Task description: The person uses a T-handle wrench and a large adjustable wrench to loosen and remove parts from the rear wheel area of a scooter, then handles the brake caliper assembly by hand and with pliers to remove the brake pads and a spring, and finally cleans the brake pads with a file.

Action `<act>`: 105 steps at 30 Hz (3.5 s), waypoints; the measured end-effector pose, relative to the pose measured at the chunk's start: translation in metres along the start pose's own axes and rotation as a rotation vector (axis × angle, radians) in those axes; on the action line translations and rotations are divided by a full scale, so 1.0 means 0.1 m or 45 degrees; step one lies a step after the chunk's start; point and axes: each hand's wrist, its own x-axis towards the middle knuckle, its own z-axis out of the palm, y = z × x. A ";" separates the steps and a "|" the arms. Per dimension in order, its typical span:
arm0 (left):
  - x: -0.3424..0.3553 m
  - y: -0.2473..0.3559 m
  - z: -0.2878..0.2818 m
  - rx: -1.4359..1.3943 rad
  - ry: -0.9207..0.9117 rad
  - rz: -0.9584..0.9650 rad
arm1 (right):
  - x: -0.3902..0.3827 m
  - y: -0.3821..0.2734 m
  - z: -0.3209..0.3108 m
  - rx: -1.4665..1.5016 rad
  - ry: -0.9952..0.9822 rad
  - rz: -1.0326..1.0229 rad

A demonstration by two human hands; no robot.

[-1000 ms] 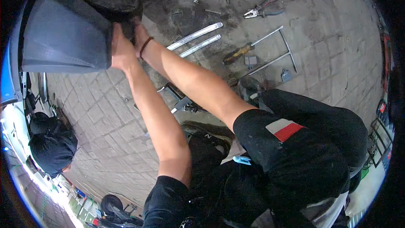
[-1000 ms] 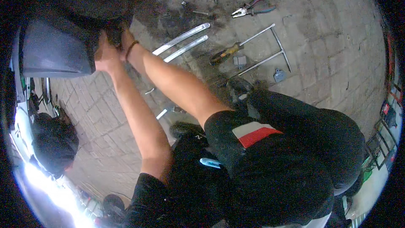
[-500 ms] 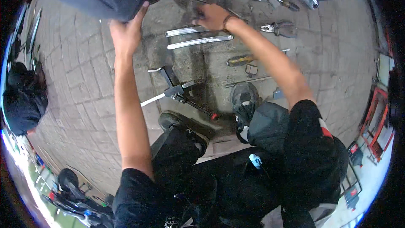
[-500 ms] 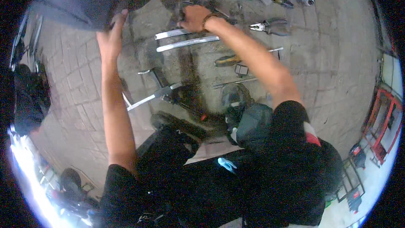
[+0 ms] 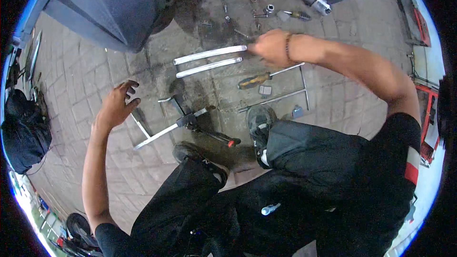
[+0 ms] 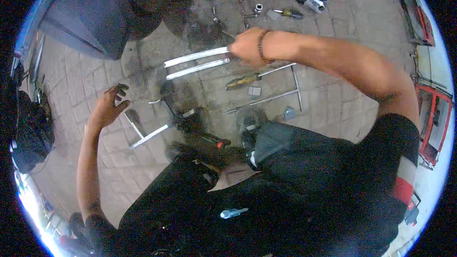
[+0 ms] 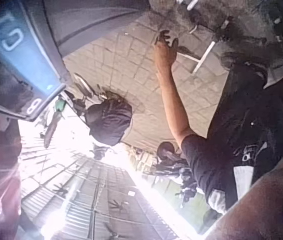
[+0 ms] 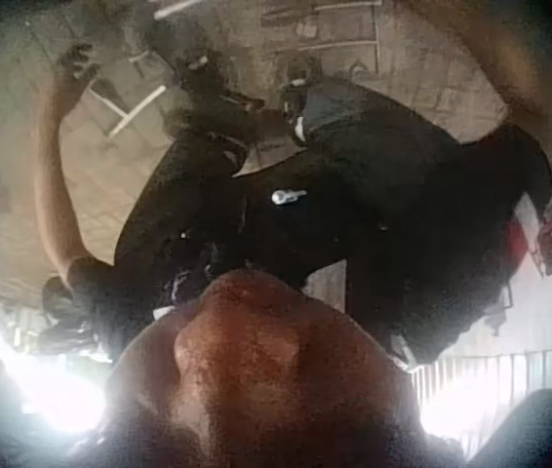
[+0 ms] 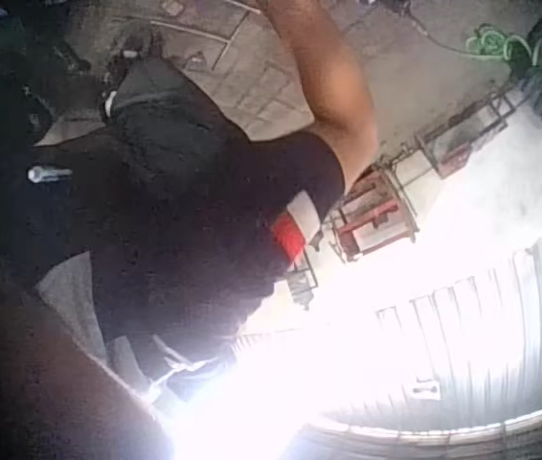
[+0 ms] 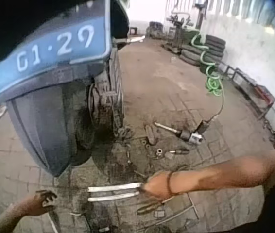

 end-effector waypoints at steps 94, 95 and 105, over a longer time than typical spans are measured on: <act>2.46 1.19 0.54 -2.158 0.579 0.000 | 0.50 0.70 0.99 0.417 0.076 0.265; 2.50 1.14 0.53 -2.186 0.477 0.005 | 0.60 0.76 0.77 0.383 0.117 0.331; 2.81 1.01 0.66 -1.909 0.620 0.105 | 2.01 0.68 0.56 0.250 0.584 0.427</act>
